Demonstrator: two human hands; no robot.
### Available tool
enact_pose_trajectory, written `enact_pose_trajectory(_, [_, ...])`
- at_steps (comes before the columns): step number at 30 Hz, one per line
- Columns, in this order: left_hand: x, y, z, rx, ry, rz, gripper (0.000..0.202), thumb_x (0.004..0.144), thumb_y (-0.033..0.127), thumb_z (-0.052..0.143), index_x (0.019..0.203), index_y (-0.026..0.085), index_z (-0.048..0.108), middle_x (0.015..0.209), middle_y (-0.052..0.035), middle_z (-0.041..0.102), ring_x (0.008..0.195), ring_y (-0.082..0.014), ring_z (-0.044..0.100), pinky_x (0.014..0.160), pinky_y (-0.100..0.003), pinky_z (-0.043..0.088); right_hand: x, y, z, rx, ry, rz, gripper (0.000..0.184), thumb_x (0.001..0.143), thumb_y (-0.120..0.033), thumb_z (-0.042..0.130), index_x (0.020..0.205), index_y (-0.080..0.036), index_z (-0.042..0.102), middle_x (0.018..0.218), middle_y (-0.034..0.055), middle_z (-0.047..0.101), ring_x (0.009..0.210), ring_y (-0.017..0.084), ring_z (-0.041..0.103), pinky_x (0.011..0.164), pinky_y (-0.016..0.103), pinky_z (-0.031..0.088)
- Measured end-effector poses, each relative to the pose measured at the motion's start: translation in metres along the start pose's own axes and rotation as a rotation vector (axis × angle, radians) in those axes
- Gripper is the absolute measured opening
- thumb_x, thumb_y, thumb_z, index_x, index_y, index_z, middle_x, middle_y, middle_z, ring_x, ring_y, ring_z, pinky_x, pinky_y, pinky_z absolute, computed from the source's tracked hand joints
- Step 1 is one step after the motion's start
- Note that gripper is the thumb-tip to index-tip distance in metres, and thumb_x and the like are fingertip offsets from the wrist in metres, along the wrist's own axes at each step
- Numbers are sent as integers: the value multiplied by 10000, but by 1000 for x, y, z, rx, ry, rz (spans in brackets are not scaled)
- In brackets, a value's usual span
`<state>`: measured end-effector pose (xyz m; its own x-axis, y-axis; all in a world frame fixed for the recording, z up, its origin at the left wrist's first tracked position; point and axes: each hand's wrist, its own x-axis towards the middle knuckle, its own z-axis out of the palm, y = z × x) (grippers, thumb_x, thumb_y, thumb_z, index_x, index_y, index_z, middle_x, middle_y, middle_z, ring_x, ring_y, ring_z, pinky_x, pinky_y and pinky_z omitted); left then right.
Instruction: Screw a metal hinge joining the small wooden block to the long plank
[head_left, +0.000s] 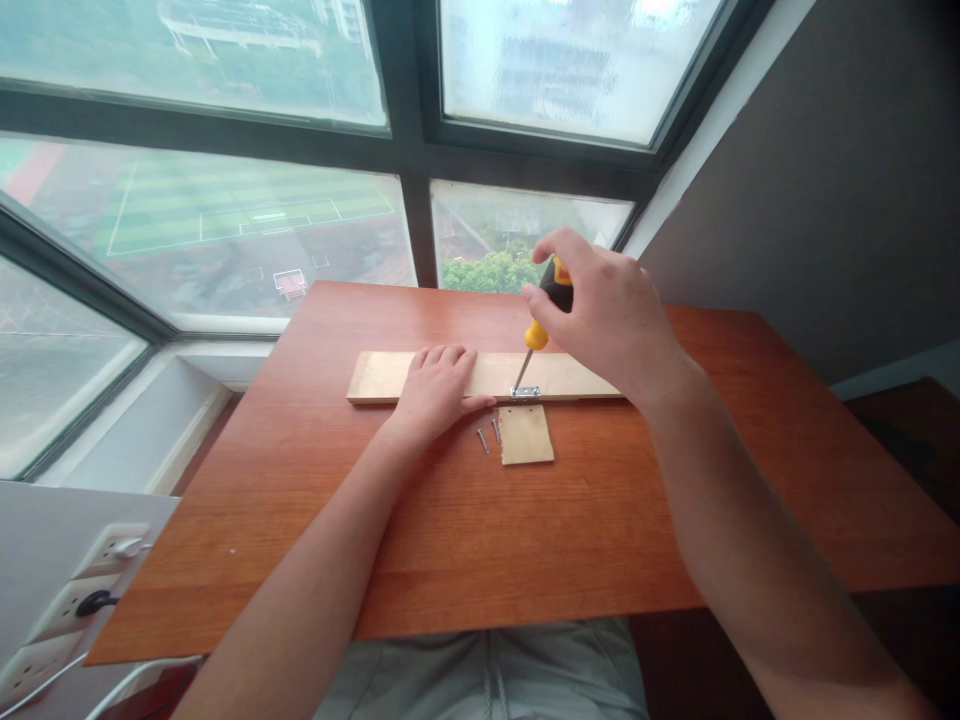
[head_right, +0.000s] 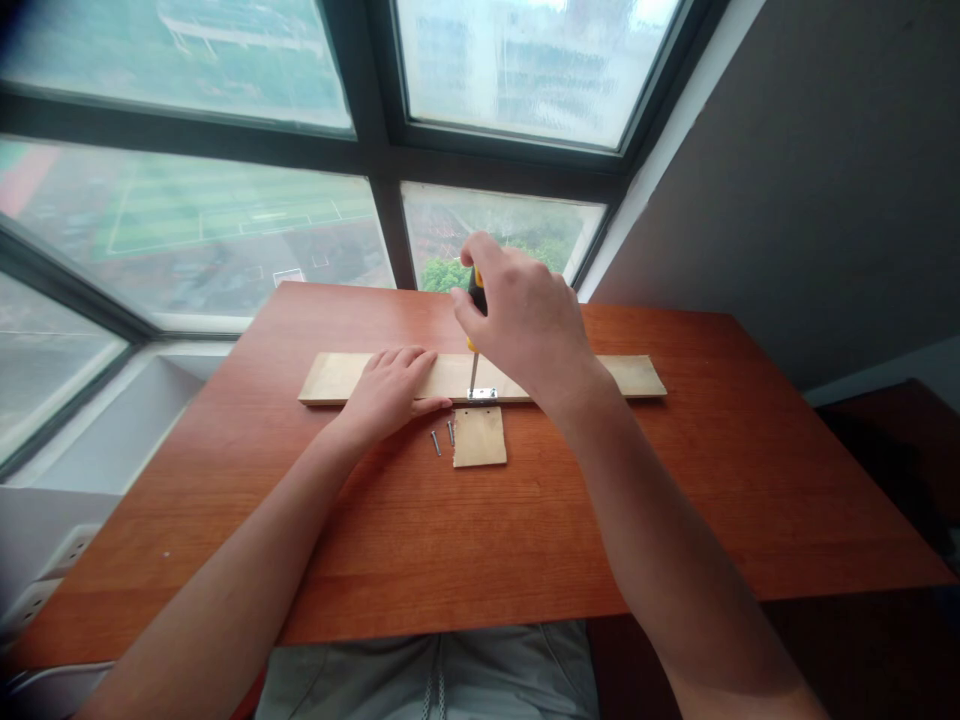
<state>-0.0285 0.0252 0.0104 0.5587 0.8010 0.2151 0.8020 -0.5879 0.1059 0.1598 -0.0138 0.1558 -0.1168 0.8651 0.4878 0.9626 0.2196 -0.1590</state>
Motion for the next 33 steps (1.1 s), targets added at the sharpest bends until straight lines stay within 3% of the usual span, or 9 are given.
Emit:
enact_pose_trajectory(12, [0, 0, 0, -32, -11, -7, 591, 811, 624, 597, 1203, 186, 534, 1224, -140, 578, 1122, -319, 508, 998, -423, 335, -1, 4, -12, 66, 31, -6, 407, 807, -231, 533, 1214, -250, 543, 1014, 70, 665, 819, 229, 597, 730, 386, 461])
enact_pose_trajectory(23, [-1, -1, 1, 0, 1, 2, 592, 821, 647, 565, 1204, 198, 529, 1214, -134, 582, 1105, -309, 515, 1005, -417, 327, -16, 31, -10, 32, 77, 63, 363, 799, -257, 554, 1160, -236, 578, 978, 66, 673, 799, 231, 616, 722, 385, 459])
enact_pose_trajectory(33, [0, -2, 2, -25, -2, 0, 588, 820, 632, 577, 1217, 200, 527, 1240, -138, 574, 1121, -319, 507, 1004, -426, 332, -20, 29, -11, 45, 76, 56, 350, 815, -264, 544, 1161, -227, 583, 982, 65, 675, 818, 232, 618, 730, 385, 463])
